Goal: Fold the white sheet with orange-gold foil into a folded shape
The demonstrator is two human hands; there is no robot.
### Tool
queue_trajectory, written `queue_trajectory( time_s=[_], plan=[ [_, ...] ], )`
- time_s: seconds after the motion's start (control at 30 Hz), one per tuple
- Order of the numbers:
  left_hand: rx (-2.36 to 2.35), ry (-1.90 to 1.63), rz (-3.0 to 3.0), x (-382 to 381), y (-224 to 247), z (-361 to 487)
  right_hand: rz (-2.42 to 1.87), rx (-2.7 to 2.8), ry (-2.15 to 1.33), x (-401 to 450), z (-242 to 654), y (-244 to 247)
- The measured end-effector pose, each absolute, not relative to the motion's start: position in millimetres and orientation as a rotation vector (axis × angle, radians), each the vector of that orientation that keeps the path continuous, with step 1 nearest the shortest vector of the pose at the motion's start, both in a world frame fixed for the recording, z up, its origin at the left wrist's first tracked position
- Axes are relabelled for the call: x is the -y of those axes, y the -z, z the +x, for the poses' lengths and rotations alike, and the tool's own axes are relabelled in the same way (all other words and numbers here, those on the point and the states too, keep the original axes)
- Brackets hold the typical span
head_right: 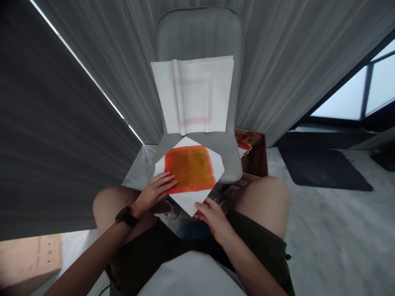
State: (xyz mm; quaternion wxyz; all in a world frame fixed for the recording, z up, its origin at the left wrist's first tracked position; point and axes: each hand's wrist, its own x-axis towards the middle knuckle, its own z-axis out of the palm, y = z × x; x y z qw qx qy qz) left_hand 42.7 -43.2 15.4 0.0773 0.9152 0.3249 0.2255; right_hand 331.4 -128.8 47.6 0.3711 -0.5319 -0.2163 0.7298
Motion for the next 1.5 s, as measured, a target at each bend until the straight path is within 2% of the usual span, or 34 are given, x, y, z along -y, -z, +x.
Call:
queue_trajectory(
  time_s=[0.13,0.23,0.33,0.4,0.5,0.63,0.93,1.2,1.37,1.5],
  plan=[
    [-0.932,-0.714,2.669,27.6,-13.6,39.7,-1.489,1.052,-1.686,125.7,374.7,-40.2],
    [-0.926,-0.754,2.627,24.3,-14.8,42.0,-1.631,1.578,-1.06,119.3,417.4,-30.5],
    [-0.893,-0.763,2.603,21.2,-13.4,48.2,-1.583,2.01,-0.393,101.3,448.4,-23.0],
    [-0.859,-0.798,2.595,17.3,-10.3,53.6,-1.515,2.21,-0.143,81.9,457.9,-20.0],
    [-0.843,-0.925,2.574,8.8,-4.7,59.8,-1.366,2.439,0.014,49.2,461.1,-16.4],
    [-0.762,-0.874,2.69,-6.0,-2.0,54.6,-1.21,2.618,0.078,22.7,464.6,-7.4],
    [-0.713,-0.711,2.814,-28.4,6.2,27.0,-1.25,2.626,0.115,23.9,492.0,6.5],
    [-0.787,-0.591,2.852,-44.2,13.6,21.8,-1.16,2.664,-0.109,16.5,506.3,-2.9],
    [-0.871,-0.541,2.836,-43.0,17.8,21.6,-1.318,2.367,-0.519,24.3,511.5,-20.3],
    [-0.892,-0.532,2.822,-37.4,16.4,23.4,-1.367,2.213,-0.697,23.9,466.5,-46.1]
  ],
)
